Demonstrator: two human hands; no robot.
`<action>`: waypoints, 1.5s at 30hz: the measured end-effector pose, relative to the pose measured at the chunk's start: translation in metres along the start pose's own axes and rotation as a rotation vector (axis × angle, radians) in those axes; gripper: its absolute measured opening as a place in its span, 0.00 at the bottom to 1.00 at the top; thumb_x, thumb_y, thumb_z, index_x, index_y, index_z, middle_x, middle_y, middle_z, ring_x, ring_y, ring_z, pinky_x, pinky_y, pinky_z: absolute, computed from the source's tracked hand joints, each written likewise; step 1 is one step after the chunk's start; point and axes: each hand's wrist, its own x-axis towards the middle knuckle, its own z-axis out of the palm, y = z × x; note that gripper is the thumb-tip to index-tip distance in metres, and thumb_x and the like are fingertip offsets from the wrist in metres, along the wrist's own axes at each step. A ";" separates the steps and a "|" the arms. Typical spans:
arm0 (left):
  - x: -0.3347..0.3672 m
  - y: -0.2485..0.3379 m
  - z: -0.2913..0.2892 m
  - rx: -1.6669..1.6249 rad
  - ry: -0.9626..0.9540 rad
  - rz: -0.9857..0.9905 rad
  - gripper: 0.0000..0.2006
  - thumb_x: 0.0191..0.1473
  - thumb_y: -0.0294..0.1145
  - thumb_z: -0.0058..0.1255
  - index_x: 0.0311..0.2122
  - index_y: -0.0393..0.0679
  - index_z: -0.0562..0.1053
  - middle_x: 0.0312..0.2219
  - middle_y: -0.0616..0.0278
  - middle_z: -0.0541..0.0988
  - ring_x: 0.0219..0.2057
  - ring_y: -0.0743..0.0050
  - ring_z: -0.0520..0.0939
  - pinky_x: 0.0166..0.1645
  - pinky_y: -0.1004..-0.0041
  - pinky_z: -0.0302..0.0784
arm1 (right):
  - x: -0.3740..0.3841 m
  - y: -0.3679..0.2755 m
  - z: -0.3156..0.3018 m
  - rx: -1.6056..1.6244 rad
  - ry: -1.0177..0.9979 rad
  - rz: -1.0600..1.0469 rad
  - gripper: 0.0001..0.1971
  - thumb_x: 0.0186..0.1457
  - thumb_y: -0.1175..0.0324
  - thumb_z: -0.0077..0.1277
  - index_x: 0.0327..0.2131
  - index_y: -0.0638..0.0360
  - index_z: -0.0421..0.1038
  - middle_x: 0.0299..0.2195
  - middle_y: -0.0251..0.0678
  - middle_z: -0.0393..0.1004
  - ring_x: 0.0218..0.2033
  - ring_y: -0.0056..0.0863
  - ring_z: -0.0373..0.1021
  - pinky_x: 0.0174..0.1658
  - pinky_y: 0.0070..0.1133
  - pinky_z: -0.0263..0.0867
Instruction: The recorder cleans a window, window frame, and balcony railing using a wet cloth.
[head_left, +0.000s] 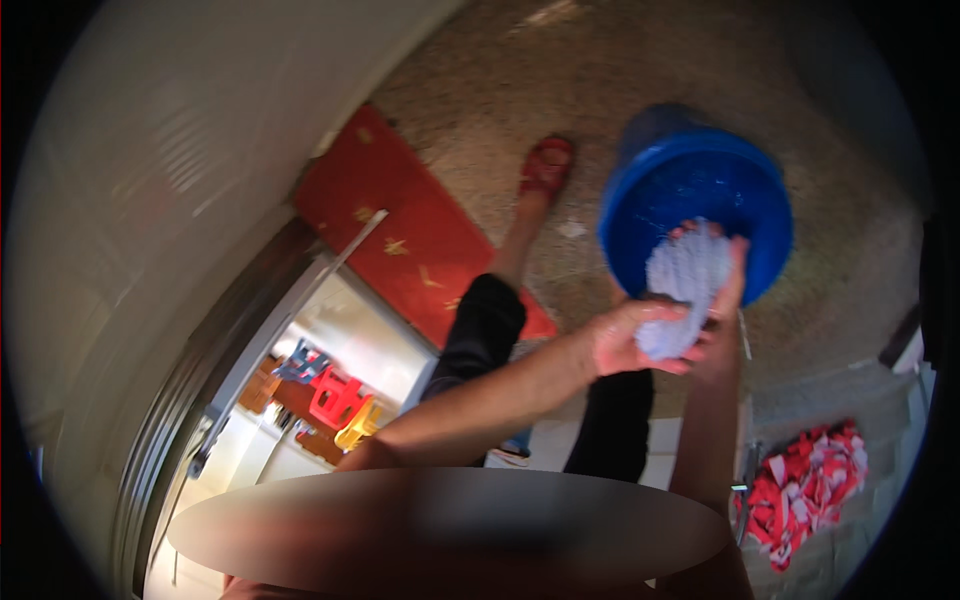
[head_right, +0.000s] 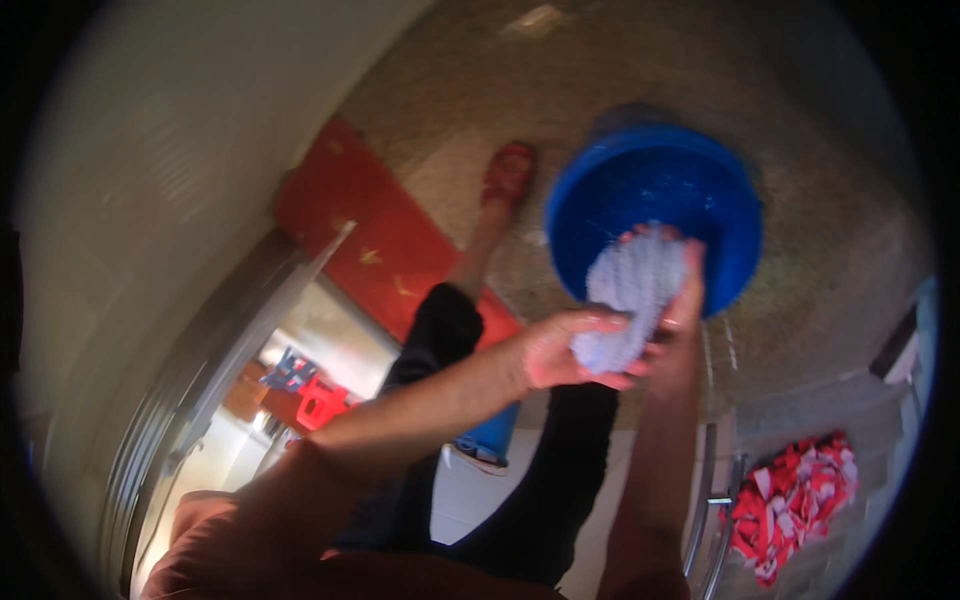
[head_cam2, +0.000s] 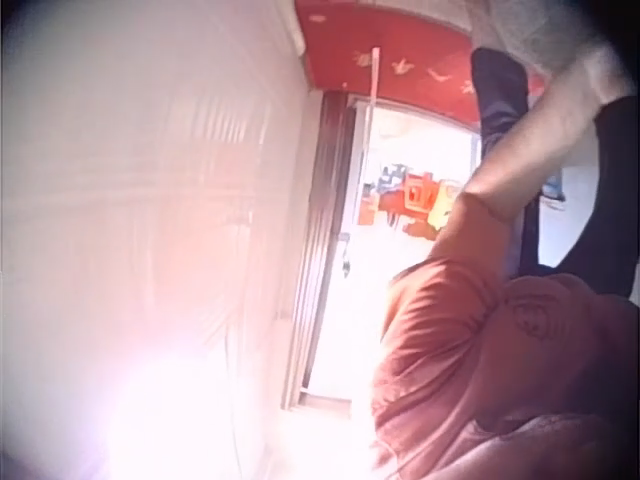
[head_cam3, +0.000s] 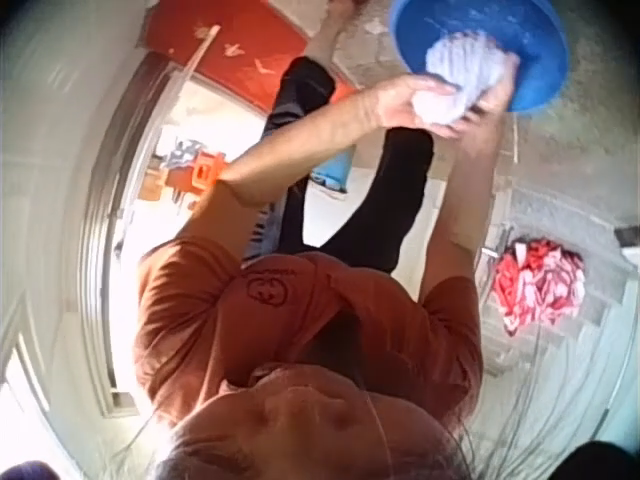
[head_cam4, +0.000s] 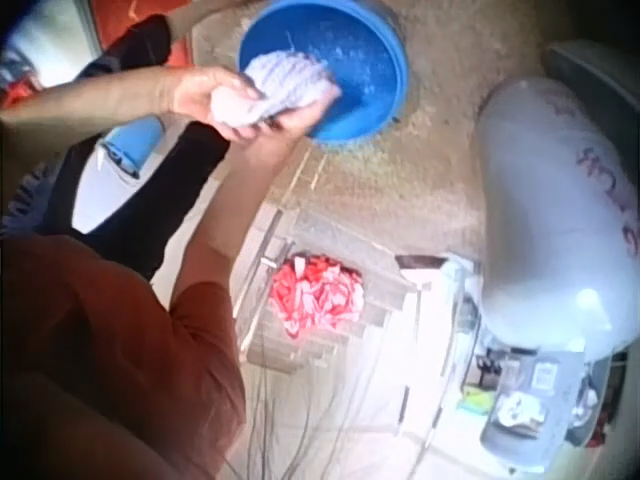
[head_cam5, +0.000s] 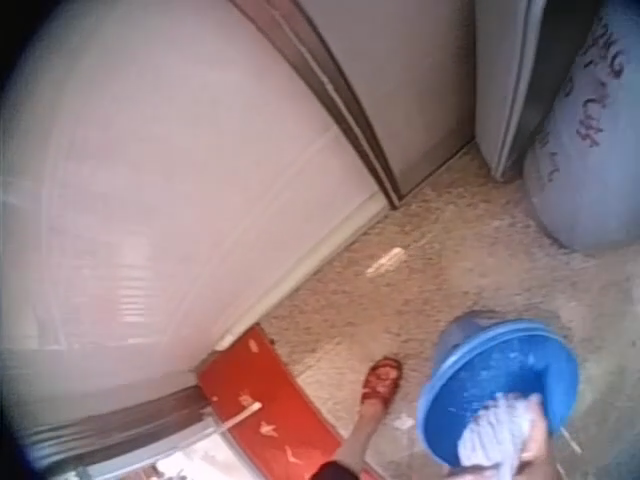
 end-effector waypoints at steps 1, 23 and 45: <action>0.008 0.005 -0.002 0.077 0.085 -0.074 0.26 0.51 0.41 0.56 0.52 0.41 0.67 0.41 0.56 0.77 0.34 0.71 0.80 0.33 0.75 0.76 | 0.003 -0.012 0.006 -0.090 0.204 -0.006 0.14 0.52 0.56 0.56 0.36 0.53 0.70 0.36 0.39 0.72 0.43 0.38 0.68 0.48 0.35 0.64; -0.046 0.010 0.101 2.584 0.243 0.226 0.30 0.36 0.37 0.65 0.46 0.40 0.67 0.42 0.49 0.72 0.42 0.47 0.76 0.45 0.59 0.74 | -0.102 -0.010 0.071 -0.433 0.081 -0.112 0.16 0.45 0.67 0.59 0.40 0.54 0.69 0.28 0.34 0.74 0.26 0.25 0.73 0.24 0.25 0.71; -0.217 -0.096 0.246 0.407 -0.091 -0.008 0.17 0.59 0.47 0.41 0.41 0.44 0.70 0.36 0.61 0.75 0.37 0.62 0.77 0.48 0.54 0.74 | -0.371 0.039 0.289 -0.940 0.237 -1.205 0.16 0.48 0.70 0.59 0.41 0.62 0.69 0.41 0.36 0.72 0.43 0.27 0.70 0.45 0.23 0.67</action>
